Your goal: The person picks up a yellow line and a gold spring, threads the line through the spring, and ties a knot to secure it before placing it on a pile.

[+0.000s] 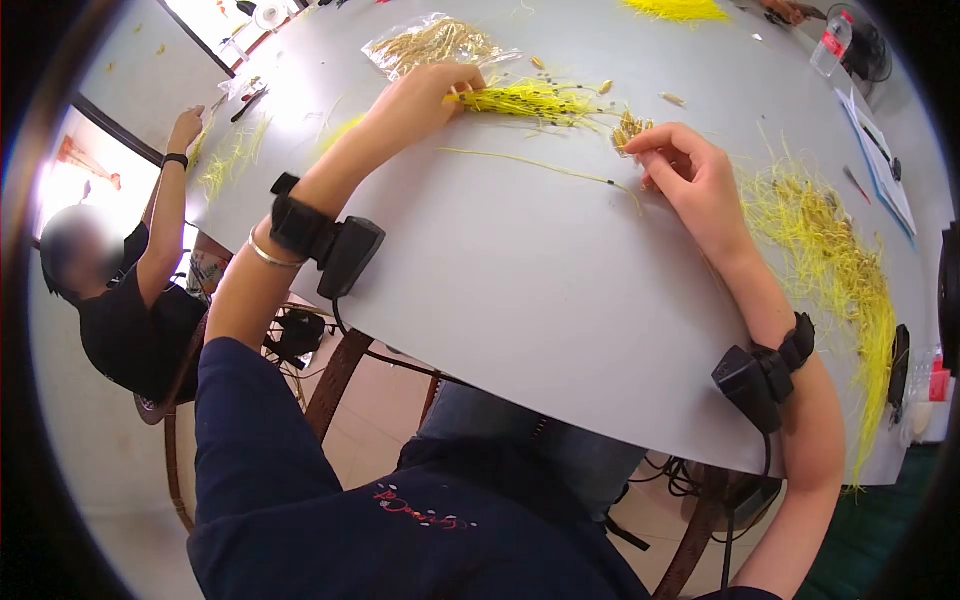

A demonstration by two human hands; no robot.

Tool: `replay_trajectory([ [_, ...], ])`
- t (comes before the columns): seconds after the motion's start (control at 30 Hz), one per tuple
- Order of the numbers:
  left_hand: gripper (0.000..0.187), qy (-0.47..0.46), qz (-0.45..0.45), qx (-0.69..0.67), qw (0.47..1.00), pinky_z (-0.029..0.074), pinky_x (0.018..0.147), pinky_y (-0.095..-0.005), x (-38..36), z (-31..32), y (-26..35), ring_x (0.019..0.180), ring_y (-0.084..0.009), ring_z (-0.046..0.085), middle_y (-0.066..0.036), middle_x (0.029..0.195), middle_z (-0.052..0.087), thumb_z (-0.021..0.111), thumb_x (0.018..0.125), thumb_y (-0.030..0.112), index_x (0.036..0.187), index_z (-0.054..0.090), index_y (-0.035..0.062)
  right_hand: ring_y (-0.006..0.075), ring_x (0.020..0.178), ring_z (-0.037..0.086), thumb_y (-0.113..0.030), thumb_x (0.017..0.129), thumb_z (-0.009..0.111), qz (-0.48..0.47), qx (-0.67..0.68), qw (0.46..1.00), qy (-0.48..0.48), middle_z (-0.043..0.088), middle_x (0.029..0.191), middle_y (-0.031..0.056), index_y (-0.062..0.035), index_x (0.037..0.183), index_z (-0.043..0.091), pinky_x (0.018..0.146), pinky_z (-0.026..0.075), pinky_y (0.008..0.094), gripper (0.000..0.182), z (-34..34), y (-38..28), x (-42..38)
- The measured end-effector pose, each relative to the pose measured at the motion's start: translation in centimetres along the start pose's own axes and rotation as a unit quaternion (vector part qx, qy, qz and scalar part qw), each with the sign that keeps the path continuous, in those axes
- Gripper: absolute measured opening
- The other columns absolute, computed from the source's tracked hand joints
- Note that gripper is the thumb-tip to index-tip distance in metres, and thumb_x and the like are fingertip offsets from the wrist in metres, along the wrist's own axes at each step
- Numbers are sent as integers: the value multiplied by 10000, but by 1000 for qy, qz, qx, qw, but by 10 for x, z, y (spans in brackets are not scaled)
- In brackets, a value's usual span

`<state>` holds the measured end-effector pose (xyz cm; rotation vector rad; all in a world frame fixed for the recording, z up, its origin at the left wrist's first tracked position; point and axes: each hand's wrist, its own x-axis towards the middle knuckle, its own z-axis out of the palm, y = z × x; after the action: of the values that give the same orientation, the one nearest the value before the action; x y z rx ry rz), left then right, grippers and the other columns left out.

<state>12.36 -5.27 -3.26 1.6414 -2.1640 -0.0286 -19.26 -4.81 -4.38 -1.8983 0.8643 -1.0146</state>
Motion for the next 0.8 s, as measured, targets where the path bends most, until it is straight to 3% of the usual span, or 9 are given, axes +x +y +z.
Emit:
replay_trajectory([
  [0.17, 312, 23, 74, 34, 996, 460, 812, -389, 15, 8, 6, 957, -305, 576, -114, 978, 623, 586, 742, 13, 1044, 588, 89, 74, 668, 560, -29, 835, 541, -15, 4, 1000, 11, 622, 781, 4, -32, 869, 651, 615, 459, 213, 115, 0, 0, 0],
  [0.23, 317, 155, 157, 100, 970, 448, 846, -388, 6, 3, 45, 1006, -300, 548, -121, 1001, 597, 583, 743, 12, 1056, 565, 62, 76, 671, 562, -35, 835, 545, -19, 17, 999, 24, 620, 795, 10, -31, 888, 641, 617, 459, 214, 110, -1, 1, 1],
  [0.33, 327, 84, 185, -1, 979, 434, 880, -357, -7, 2, 101, 988, -275, 549, -110, 1044, 577, 590, 754, 2, 1074, 544, 46, 82, 677, 566, -51, 838, 550, -15, 41, 997, 59, 609, 830, 25, -26, 933, 607, 620, 459, 215, 113, -1, 0, 0],
  [0.37, 292, 12, 162, -79, 984, 439, 858, -353, -10, 8, 112, 962, -265, 552, -106, 1000, 578, 607, 770, 40, 1055, 546, 49, 86, 679, 567, -60, 842, 550, -10, 47, 995, 83, 600, 851, 33, -23, 959, 583, 622, 458, 216, 127, -1, -1, 1],
  [0.43, 250, -23, 170, -104, 980, 456, 796, -355, -22, 23, 132, 912, -257, 567, -94, 963, 583, 633, 776, 86, 1010, 551, 59, 92, 688, 566, -72, 851, 550, -5, 67, 993, 97, 569, 872, 48, -16, 983, 524, 625, 459, 220, 145, -1, 1, 1],
  [0.63, 168, -47, 134, -58, 988, 465, 704, -356, -6, 36, 135, 834, -258, 583, -84, 891, 595, 643, 788, 150, 913, 560, 73, 94, 706, 564, -58, 853, 561, 50, 75, 990, 104, 540, 864, 45, -14, 955, 487, 635, 468, 219, 134, -2, 1, 1],
  [0.77, 142, -26, 159, -90, 983, 464, 674, -338, 0, 48, 129, 769, -250, 581, -95, 823, 586, 633, 793, 122, 892, 552, 61, 73, 717, 552, -19, 845, 563, 53, 97, 989, 101, 541, 865, 29, -15, 947, 486, 659, 479, 212, 128, -5, -2, 0],
  [0.8, 130, -13, 151, -150, 977, 463, 664, -330, 0, 49, 127, 746, -243, 576, -95, 803, 578, 622, 795, 100, 889, 545, 55, 68, 722, 548, -16, 847, 559, 57, 97, 989, 99, 542, 863, 24, -17, 941, 487, 661, 477, 208, 119, -5, -3, 0],
])
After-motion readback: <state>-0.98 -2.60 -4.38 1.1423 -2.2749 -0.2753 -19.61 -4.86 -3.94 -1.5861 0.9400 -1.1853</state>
